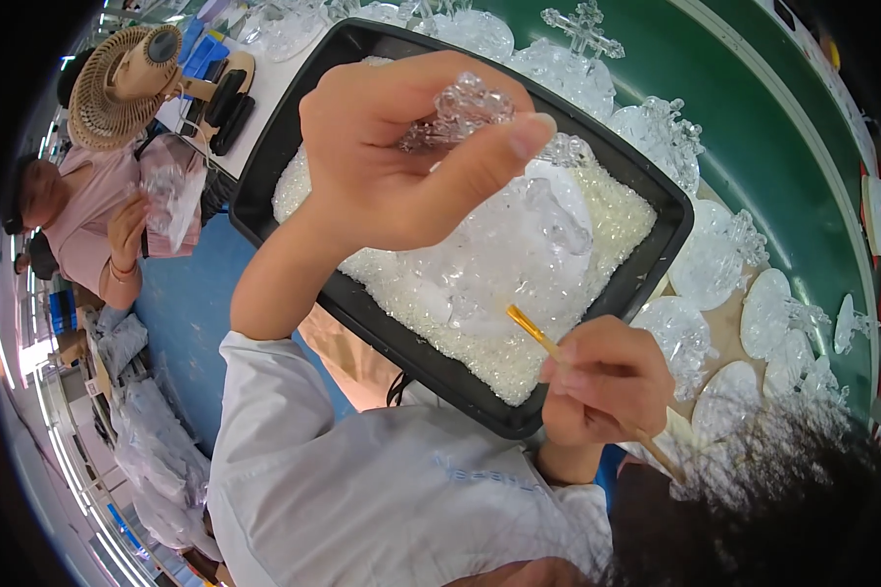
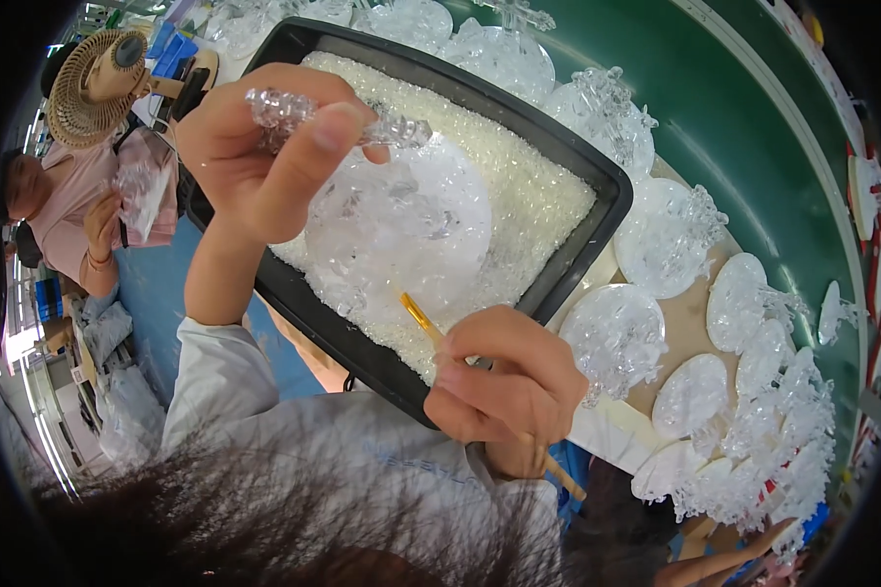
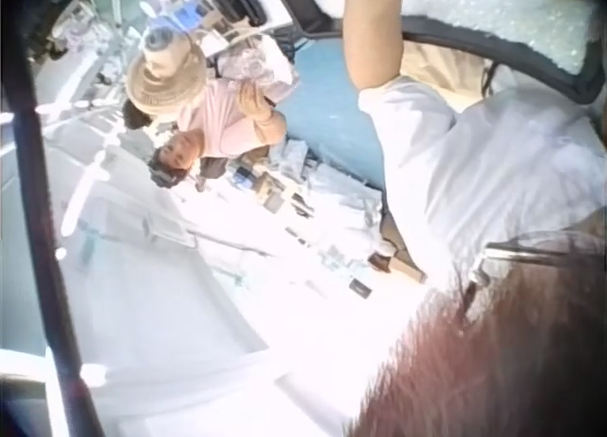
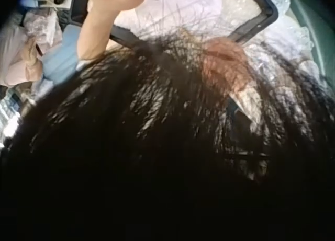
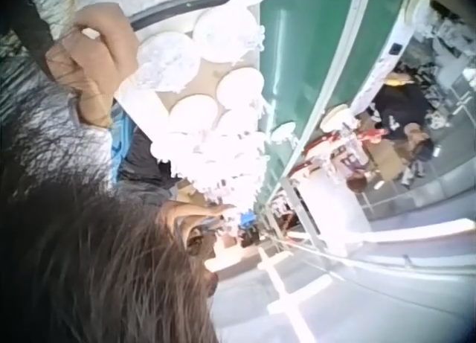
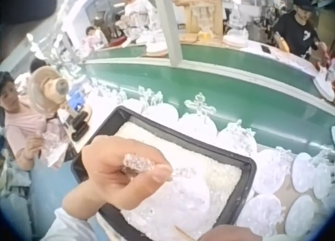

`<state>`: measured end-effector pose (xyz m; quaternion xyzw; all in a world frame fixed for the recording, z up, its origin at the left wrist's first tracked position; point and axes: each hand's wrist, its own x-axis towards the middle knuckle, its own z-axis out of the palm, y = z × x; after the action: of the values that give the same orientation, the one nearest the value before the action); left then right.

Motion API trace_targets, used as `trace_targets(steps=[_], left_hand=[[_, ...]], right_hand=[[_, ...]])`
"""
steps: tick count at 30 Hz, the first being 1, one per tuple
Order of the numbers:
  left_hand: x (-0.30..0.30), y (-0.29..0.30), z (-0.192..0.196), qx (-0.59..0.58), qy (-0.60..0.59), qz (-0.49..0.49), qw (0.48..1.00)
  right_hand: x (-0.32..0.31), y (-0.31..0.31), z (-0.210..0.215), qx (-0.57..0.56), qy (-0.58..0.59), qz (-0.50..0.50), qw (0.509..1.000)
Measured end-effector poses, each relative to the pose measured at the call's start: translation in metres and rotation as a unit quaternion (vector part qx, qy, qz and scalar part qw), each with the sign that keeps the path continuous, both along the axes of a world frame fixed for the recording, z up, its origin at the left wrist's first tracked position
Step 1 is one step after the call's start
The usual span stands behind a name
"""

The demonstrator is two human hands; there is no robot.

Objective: Applying adhesive and small decorative particles to clear ornaments using a brush on an assembly line.

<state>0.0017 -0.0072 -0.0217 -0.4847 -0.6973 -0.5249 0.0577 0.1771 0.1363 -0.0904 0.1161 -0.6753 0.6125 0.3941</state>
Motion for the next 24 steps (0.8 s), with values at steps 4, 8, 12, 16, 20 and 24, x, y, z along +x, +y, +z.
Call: trace_targets(steps=[4, 8, 12, 16, 20, 24], left_hand=[[0.003, -0.002, 0.005, -0.012, 0.018, 0.013, 1.0], [0.005, 0.001, 0.01, -0.002, 0.082, 0.008, 0.997], [0.011, 0.004, 0.016, -0.015, 0.168, 0.018, 0.985], [0.014, 0.003, 0.014, -0.041, 0.181, 0.008, 0.983], [0.014, 0.002, 0.01, -0.017, 0.178, -0.002, 0.984], [0.015, -0.001, 0.011, -0.026, 0.175, -0.01, 0.984]], right_hand=[[0.0, 0.004, -0.001, 0.015, 0.033, 0.01, 0.999], [0.005, 0.002, -0.003, 0.012, 0.049, 0.015, 0.999], [0.001, -0.005, 0.001, 0.029, 0.04, -0.07, 0.996], [-0.004, -0.007, 0.002, 0.092, 0.042, -0.086, 0.991], [-0.005, -0.001, 0.001, 0.11, 0.053, -0.084, 0.989], [-0.002, -0.008, 0.004, 0.112, 0.043, -0.1, 0.988]])
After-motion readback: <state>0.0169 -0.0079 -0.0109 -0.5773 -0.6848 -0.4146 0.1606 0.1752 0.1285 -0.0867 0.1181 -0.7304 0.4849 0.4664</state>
